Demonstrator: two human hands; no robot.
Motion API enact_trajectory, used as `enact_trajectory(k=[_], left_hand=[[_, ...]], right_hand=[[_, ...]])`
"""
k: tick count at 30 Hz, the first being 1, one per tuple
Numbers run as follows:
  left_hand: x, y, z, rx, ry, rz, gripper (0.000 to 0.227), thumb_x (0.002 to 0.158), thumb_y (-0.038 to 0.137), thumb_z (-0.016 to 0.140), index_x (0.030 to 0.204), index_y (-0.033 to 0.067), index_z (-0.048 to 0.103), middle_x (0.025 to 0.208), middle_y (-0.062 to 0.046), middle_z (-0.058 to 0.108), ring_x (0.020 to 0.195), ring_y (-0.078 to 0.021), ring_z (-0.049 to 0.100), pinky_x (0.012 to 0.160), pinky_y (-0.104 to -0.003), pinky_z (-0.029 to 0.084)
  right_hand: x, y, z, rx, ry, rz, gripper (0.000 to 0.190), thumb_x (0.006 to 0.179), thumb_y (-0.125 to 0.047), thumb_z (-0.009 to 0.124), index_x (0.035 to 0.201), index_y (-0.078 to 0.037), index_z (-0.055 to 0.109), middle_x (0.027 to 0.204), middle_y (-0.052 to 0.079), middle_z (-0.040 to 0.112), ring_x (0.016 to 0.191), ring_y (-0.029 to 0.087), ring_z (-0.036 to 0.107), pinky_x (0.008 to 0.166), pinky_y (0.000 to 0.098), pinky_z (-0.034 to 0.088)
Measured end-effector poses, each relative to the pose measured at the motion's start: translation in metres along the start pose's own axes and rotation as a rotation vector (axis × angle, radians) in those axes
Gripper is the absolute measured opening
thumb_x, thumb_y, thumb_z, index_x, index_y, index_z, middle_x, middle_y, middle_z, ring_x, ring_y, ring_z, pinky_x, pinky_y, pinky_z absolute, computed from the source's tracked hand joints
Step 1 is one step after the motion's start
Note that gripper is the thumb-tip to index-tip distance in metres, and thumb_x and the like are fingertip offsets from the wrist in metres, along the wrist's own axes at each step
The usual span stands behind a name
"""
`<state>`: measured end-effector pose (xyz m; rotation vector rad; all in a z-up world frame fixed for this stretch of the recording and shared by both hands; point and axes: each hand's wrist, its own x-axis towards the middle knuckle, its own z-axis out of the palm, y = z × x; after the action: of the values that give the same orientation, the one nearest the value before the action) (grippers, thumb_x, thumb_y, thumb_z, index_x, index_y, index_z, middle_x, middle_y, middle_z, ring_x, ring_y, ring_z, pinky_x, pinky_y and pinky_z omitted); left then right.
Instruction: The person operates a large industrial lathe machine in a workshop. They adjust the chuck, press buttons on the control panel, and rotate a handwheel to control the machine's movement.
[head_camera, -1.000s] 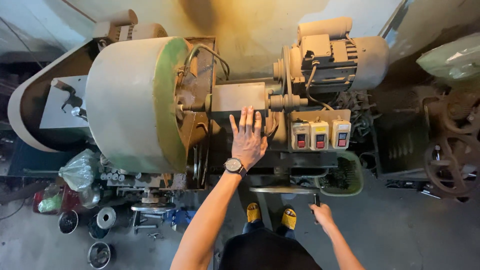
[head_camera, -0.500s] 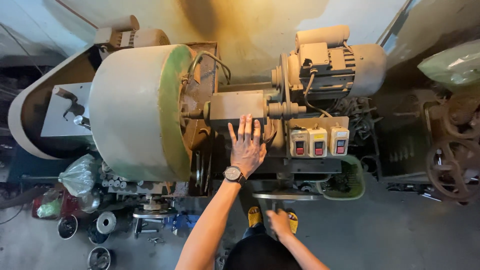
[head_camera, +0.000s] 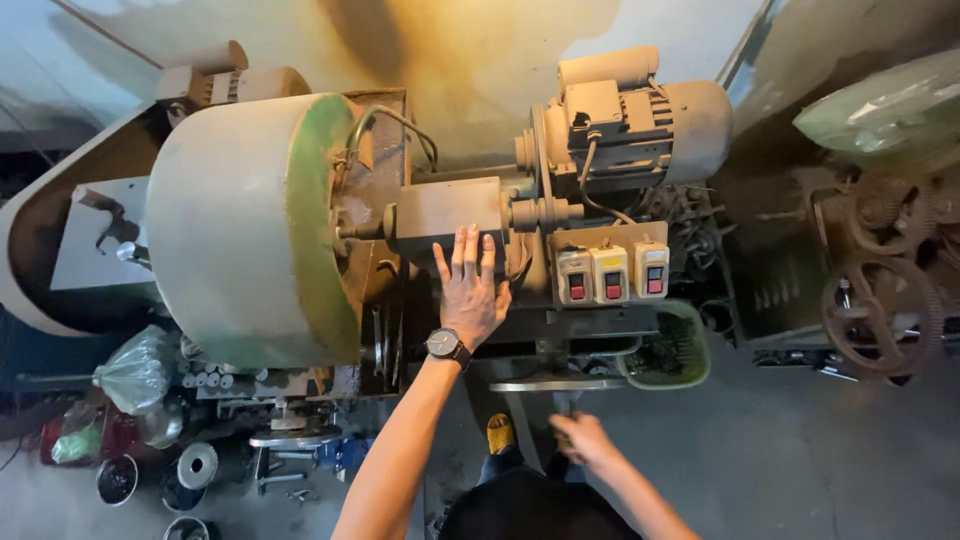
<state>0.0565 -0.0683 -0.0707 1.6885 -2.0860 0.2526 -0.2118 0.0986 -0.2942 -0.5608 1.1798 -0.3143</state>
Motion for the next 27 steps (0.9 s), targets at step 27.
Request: enact_trajectory(k=[27], left_hand=[[-0.005, -0.013, 0.012, 0.065, 0.033, 0.005, 0.085, 0.087, 0.033, 0.067, 0.158, 0.0028, 0.03, 0.166, -0.022, 0.024, 0.157, -0.0406, 0.018, 0.123, -0.073, 0.009]], right_hand=[[0.105, 0.064, 0.118, -0.242, 0.354, -0.026, 0.034, 0.088, -0.029, 0.068, 0.078, 0.002, 0.06, 0.058, 0.013, 0.061, 0.042, 0.024, 0.058, 0.037, 0.0391, 0.045]])
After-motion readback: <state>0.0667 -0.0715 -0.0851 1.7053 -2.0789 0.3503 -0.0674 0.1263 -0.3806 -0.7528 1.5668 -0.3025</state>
